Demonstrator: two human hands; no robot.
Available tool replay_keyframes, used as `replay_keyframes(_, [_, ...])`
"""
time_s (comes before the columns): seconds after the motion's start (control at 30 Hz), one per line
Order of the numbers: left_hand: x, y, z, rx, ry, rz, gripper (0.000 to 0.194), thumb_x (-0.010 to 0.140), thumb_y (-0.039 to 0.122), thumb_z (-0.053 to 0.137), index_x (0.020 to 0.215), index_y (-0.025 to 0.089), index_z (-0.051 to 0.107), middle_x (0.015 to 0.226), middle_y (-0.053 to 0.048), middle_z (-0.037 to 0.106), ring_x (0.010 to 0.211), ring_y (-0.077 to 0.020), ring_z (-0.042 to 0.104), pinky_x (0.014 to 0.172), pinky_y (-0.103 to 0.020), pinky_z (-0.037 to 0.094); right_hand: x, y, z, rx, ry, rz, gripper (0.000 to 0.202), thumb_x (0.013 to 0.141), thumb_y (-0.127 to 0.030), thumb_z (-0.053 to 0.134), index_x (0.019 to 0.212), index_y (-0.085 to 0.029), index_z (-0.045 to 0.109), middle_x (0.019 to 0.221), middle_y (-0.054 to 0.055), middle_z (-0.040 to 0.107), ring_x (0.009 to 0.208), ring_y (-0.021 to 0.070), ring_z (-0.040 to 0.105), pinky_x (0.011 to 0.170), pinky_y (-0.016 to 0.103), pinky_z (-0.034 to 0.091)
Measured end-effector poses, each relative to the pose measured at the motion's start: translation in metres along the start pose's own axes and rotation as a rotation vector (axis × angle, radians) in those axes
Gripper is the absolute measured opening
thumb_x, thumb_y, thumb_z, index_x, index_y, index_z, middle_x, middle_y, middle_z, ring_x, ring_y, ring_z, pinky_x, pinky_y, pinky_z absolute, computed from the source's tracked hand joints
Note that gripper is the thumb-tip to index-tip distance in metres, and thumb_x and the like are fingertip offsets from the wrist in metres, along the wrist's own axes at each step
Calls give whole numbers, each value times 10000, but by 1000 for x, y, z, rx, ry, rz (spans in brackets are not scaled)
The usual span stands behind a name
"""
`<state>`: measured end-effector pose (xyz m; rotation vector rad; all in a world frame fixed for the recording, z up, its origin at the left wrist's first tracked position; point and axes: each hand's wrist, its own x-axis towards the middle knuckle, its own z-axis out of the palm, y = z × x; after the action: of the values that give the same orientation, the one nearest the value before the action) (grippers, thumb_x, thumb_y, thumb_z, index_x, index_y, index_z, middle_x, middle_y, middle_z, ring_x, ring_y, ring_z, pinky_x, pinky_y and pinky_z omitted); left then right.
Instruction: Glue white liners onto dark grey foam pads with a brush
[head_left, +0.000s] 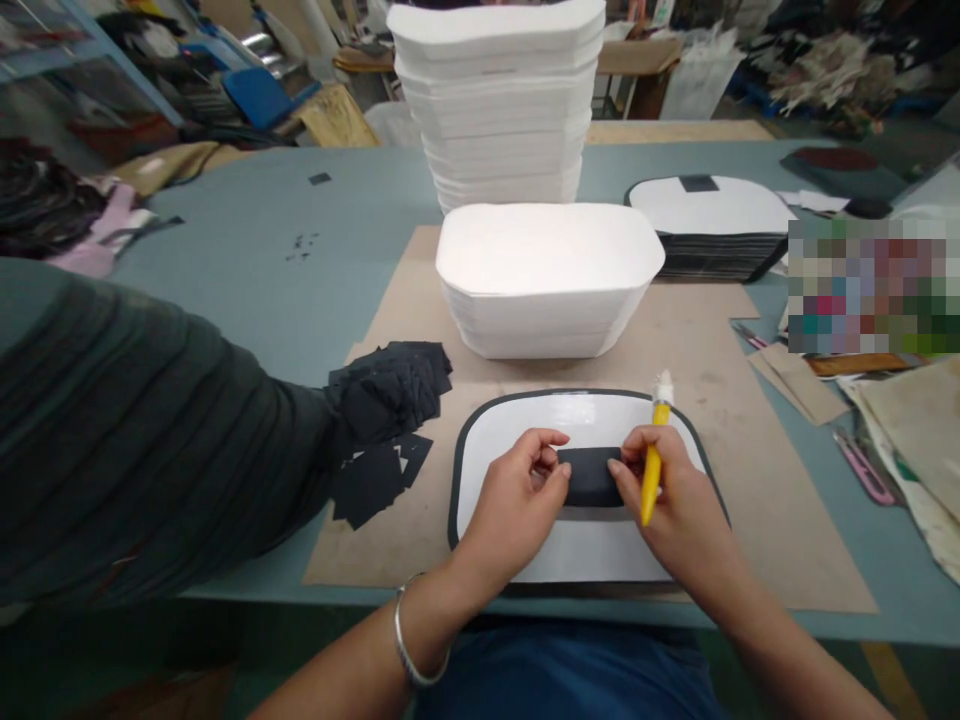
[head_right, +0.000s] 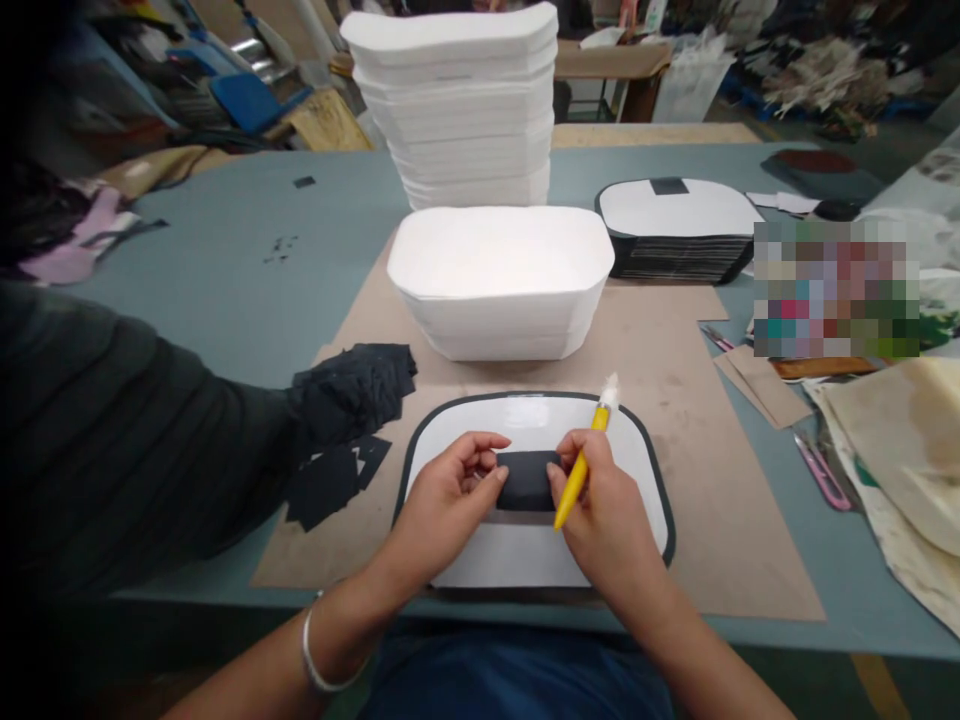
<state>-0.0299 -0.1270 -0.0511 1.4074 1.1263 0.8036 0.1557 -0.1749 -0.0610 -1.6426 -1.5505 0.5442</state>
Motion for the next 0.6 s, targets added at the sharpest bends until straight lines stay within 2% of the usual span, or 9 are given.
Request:
replay_keyframes(0.1, [22,-3,-2,295,56,150,279,903,151,568,1177,182,611,812,14,605,695,-135,574,681,-267,445,25,0,10,-115,0,8,126,932,-302,537,1029,-241,484,871,18,615,727,185,624,686,310,453])
replay_keyframes(0.17, [37,-2,-4,466,77,203,304,911,120,558,1206,179,596,832,-5,635,752,-167,607,731,-298,461,42,0,16,-212,-1,-9,125,931,-302,506,1036,-236,489,861,27,626,720,204,616,671,320,426])
replay_keyframes(0.33, [59,3,-3,717,64,198,343,932,111,548,1271,158,570,931,-67,689,884,-241,665,826,-370,508,63,5,25,-379,-15,-54,136,943,-255,468,1070,-218,499,945,75,657,780,240,625,681,331,402])
replay_keyframes(0.5, [67,-4,2,847,68,167,378,940,121,551,1316,156,548,1021,-105,716,997,-279,691,859,-389,536,68,11,33,-433,-79,-10,125,962,-204,482,1085,-204,503,947,100,662,832,260,632,684,326,397])
replay_keyframes(0.6, [66,-7,2,903,66,187,405,941,116,530,1344,153,538,1125,-140,716,1076,-305,689,896,-414,540,70,6,35,-469,-98,30,136,966,-162,485,1095,-186,523,983,135,669,889,273,639,713,333,421])
